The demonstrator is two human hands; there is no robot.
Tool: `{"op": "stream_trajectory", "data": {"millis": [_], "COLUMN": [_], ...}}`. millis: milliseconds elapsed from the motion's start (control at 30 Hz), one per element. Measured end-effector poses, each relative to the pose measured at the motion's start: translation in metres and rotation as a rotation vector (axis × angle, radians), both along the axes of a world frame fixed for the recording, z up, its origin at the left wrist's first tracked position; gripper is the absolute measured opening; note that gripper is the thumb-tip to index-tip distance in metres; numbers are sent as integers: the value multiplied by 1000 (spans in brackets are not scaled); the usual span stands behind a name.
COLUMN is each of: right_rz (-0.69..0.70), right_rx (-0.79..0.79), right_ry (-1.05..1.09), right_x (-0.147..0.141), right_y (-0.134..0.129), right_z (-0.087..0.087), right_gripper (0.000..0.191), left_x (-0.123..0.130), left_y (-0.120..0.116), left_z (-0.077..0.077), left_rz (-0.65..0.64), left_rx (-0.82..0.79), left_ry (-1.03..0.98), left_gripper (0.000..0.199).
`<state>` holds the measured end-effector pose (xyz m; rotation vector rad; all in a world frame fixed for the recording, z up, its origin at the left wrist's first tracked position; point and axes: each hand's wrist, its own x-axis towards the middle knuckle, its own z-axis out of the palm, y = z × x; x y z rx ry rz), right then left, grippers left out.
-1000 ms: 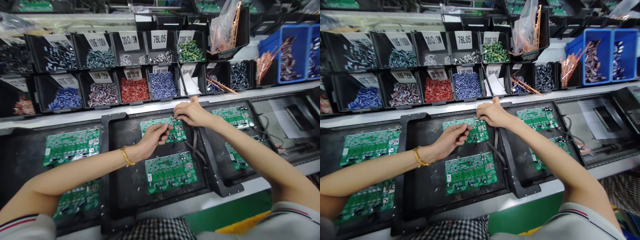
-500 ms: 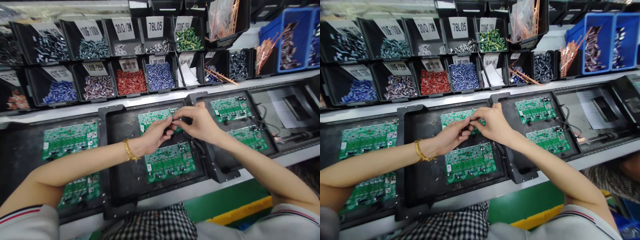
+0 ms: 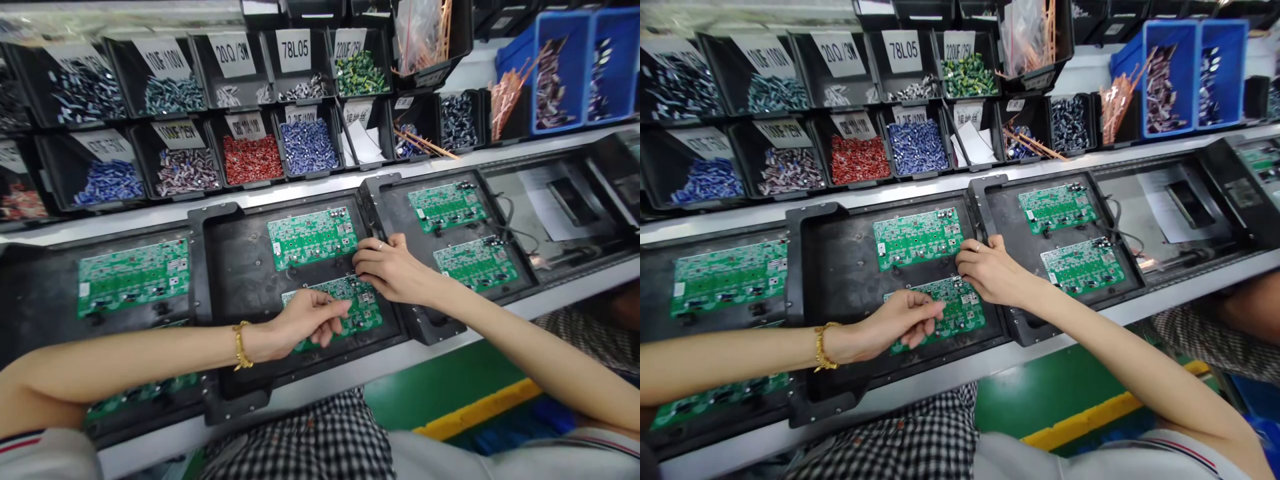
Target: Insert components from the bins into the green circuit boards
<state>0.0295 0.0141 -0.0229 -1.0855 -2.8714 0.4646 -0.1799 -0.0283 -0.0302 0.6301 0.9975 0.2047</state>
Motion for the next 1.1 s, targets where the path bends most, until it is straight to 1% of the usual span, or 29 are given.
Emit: {"op": "stream_trajectory", "data": {"millis": [67,133,267,467,600,667,833,900,1100], "right_rz": [0,-4,-7,41,12,-12,-47,-44,28], "right_rx": [15,28,39,-7,-24,-23,-15,-15,-15], "right_ry": [5,8,1,-12,-9,7,29,16,-18], "right_x": [0,0,0,3,3,2,1,1,2], "right_y": [0,-1,0,3,3,2,0,1,3], "right_z": [-1,-2,-3,2,2,1,-1,-1,1], "right_gripper": [18,18,19,19,20,20,23,23,25], "left_x": [1,2,4,2,1,1,2,3,4], "left_y": [2,5,11,15,15,15,14,14,11], "left_z": [-1,0,1,5,11,12,8,4,-2], "left_rz": [40,82,154,274,372,375,308,290,254], "left_rx": [69,73,-21,-124,-179,-188,-99,-79,-71], "left_ry": [4,-31,-107,-53,-84,-101,-59,-62,-112], "left_gripper": [38,37,33,25,18,18,14,17,32]}}
